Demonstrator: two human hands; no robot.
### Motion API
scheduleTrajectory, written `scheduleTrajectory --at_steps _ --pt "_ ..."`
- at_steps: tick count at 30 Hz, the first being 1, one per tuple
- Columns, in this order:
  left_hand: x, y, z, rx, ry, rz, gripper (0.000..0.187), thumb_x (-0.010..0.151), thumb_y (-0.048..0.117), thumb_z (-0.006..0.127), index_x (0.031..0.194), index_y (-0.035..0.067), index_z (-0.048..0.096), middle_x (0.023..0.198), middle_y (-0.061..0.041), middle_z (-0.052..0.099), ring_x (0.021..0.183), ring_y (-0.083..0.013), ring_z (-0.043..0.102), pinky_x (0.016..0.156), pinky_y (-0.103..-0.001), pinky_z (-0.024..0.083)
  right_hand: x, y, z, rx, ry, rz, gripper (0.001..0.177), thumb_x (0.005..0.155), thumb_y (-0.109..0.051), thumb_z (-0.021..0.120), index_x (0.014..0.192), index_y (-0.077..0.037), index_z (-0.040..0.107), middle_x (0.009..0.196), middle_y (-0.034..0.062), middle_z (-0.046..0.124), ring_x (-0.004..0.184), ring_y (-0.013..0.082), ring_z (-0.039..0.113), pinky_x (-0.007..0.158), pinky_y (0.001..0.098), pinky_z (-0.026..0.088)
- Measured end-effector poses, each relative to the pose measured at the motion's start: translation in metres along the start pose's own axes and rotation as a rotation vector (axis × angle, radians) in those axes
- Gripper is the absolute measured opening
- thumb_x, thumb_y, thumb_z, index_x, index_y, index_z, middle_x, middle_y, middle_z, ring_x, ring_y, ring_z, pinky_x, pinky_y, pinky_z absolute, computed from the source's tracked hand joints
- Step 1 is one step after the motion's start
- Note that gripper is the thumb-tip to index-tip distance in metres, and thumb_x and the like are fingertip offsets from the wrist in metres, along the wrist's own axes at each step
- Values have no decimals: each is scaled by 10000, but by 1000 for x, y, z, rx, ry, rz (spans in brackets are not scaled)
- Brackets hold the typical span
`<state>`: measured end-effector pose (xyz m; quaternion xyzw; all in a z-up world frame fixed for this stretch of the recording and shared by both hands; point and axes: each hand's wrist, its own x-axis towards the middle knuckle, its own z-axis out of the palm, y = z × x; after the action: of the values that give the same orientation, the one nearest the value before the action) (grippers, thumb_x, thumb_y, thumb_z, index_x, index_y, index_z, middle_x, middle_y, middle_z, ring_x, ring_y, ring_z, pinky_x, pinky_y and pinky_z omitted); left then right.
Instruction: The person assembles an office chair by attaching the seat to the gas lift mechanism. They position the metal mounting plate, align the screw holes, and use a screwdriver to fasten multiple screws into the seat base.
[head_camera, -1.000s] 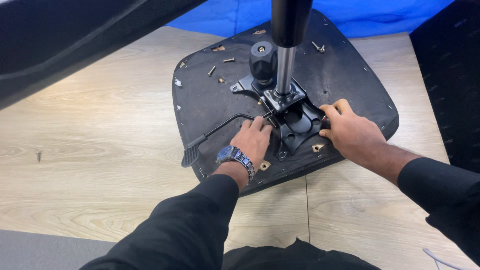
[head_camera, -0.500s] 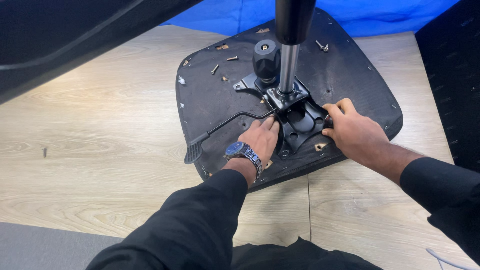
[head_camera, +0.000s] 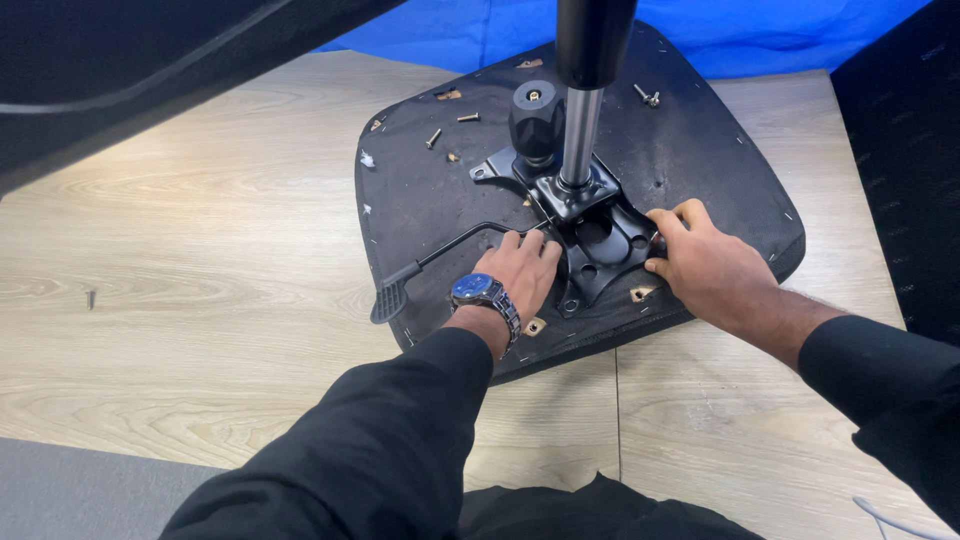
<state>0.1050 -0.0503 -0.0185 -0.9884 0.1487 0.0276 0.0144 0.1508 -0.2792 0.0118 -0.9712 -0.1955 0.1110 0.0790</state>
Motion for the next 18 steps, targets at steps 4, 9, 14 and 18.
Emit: scheduleTrajectory --at_steps 4,9,14,18 --pt "-6 -4 4 -19 78 72 284 946 140 583 1220 68 594 1304 -105 558 1110 -283 604 881 -399 568 -1 -1 1 -7 -11 4 585 997 -339 570 1493 -81 401 1347 129 478 926 256 727 735 340 657" --pt "-2 -9 4 -1 34 87 318 971 141 572 1283 75 583 1227 -89 572 1122 -271 603 910 -394 564 -1 -2 -1 -10 -6 2 575 997 -329 574 1491 -87 407 1342 123 479 933 253 720 752 341 644" --pt "-4 -5 0 -45 -63 -19 352 908 90 629 1257 60 596 1246 -101 555 1164 -279 589 914 -397 570 -1 -4 -3 -20 -18 8 573 995 -324 581 1486 -81 413 1293 114 494 877 234 720 729 332 649" --pt "-12 -1 -3 -99 -80 -96 310 906 46 636 1215 31 609 1289 -134 550 1194 -300 590 940 -407 568 0 -5 -6 -38 -20 6 561 990 -312 606 1468 -68 441 1238 107 520 861 235 712 749 339 631"
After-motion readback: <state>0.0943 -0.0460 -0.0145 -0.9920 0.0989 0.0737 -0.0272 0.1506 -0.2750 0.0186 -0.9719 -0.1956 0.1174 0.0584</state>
